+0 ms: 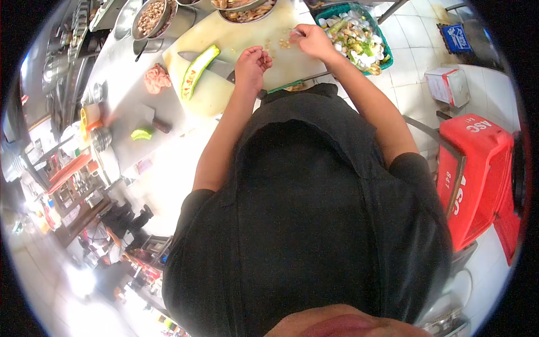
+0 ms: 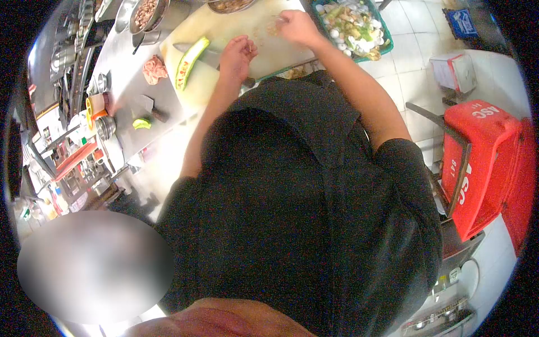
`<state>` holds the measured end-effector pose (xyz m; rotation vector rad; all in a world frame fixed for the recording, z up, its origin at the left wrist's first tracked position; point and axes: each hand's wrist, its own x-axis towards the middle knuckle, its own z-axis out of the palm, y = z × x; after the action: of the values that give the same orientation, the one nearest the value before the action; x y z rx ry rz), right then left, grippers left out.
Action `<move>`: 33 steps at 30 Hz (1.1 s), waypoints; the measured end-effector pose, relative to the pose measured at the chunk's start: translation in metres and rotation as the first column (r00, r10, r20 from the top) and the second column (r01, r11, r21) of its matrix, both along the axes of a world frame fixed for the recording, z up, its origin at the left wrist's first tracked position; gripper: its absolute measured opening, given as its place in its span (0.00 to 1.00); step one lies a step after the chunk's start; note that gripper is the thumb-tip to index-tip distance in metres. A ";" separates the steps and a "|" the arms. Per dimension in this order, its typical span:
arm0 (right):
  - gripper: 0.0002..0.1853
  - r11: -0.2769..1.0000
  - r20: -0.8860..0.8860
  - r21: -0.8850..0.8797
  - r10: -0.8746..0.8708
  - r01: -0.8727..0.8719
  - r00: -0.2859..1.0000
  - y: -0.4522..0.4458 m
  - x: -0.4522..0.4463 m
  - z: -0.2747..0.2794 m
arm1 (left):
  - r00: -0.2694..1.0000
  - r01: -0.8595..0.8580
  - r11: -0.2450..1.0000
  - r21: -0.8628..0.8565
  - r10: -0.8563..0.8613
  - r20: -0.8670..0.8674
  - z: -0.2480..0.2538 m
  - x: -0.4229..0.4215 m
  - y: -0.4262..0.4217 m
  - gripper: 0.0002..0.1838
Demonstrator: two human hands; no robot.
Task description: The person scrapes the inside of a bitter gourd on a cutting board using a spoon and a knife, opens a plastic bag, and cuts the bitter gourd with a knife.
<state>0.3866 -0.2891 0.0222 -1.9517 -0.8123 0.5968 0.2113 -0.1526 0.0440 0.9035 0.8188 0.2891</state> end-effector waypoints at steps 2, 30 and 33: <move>0.13 0.992 -0.383 0.122 0.024 0.025 0.924 -0.005 0.004 0.003 | 1.000 0.009 1.000 0.004 -0.009 0.008 -0.002 0.001 -0.001 0.09; 0.19 0.976 0.149 -0.129 0.193 -0.174 0.970 -0.021 -0.086 0.069 | 0.996 -0.048 0.925 -0.376 0.074 0.053 0.025 -0.003 -0.051 0.14; 0.18 0.966 0.209 -0.187 0.218 -0.180 0.953 -0.034 -0.080 0.062 | 0.999 0.015 0.920 -0.391 0.004 0.046 0.021 0.002 -0.051 0.16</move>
<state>0.3061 -0.3232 0.0841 -2.1322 -1.1471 0.5805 0.2136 -0.2034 0.0652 0.5204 0.7955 0.1318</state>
